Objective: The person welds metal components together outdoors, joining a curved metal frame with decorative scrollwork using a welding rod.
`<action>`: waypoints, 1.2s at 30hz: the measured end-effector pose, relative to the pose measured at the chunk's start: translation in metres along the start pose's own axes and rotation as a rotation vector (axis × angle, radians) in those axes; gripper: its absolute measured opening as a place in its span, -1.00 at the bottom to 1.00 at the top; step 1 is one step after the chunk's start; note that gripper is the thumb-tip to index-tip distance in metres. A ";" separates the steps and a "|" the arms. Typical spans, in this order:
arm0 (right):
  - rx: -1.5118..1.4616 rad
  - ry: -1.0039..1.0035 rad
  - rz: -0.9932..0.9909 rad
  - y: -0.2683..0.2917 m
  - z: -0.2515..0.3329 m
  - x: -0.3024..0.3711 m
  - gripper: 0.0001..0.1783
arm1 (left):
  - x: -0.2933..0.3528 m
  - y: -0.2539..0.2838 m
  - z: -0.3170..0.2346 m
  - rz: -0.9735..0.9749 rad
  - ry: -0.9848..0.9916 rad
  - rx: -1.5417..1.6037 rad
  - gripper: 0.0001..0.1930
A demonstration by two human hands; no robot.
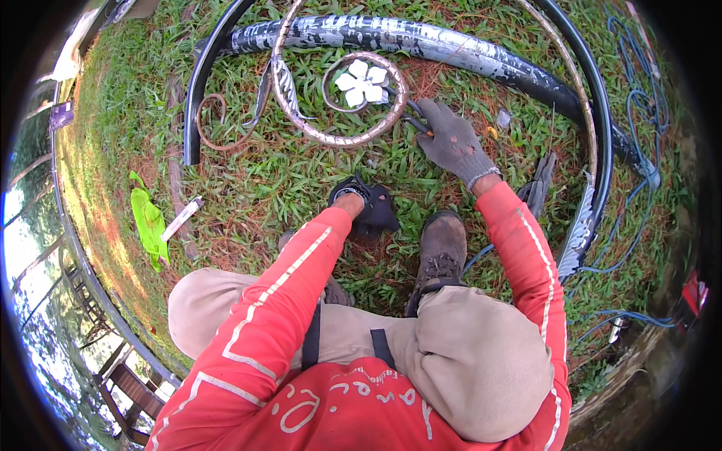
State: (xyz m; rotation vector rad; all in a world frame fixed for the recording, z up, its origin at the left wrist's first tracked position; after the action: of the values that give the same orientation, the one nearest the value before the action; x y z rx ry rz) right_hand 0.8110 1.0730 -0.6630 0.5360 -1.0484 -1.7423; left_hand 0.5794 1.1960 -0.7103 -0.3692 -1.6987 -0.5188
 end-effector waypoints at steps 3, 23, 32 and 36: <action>-0.038 0.019 -0.069 -0.003 -0.001 0.000 -0.36 | 0.002 0.001 0.000 -0.005 -0.004 -0.012 -0.33; -0.202 -0.184 0.072 0.011 0.020 0.015 -0.35 | 0.018 -0.014 -0.018 -0.045 -0.048 -0.044 -0.37; -0.144 -0.245 -0.037 -0.006 0.010 0.040 -0.31 | 0.048 -0.005 -0.026 0.008 -0.081 -0.056 -0.39; -0.031 -0.282 -0.144 -0.005 0.021 0.073 -0.29 | 0.064 -0.007 -0.041 -0.004 -0.186 -0.174 -0.45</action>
State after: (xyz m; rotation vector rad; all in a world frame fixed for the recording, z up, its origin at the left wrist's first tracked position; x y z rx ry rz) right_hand 0.7629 1.0162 -0.6478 0.3602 -1.1995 -1.9997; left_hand 0.5981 1.1657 -0.6428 -0.5540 -1.8388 -0.6541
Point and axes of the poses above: each hand's wrist, its own x-axis away from the middle knuckle, its own y-axis out of the back of the hand, z = x × y, the point moved 1 cm from there along -x, towards the middle knuckle, and after that the axes turned 6 degrees about x, right-handed, at the moved point
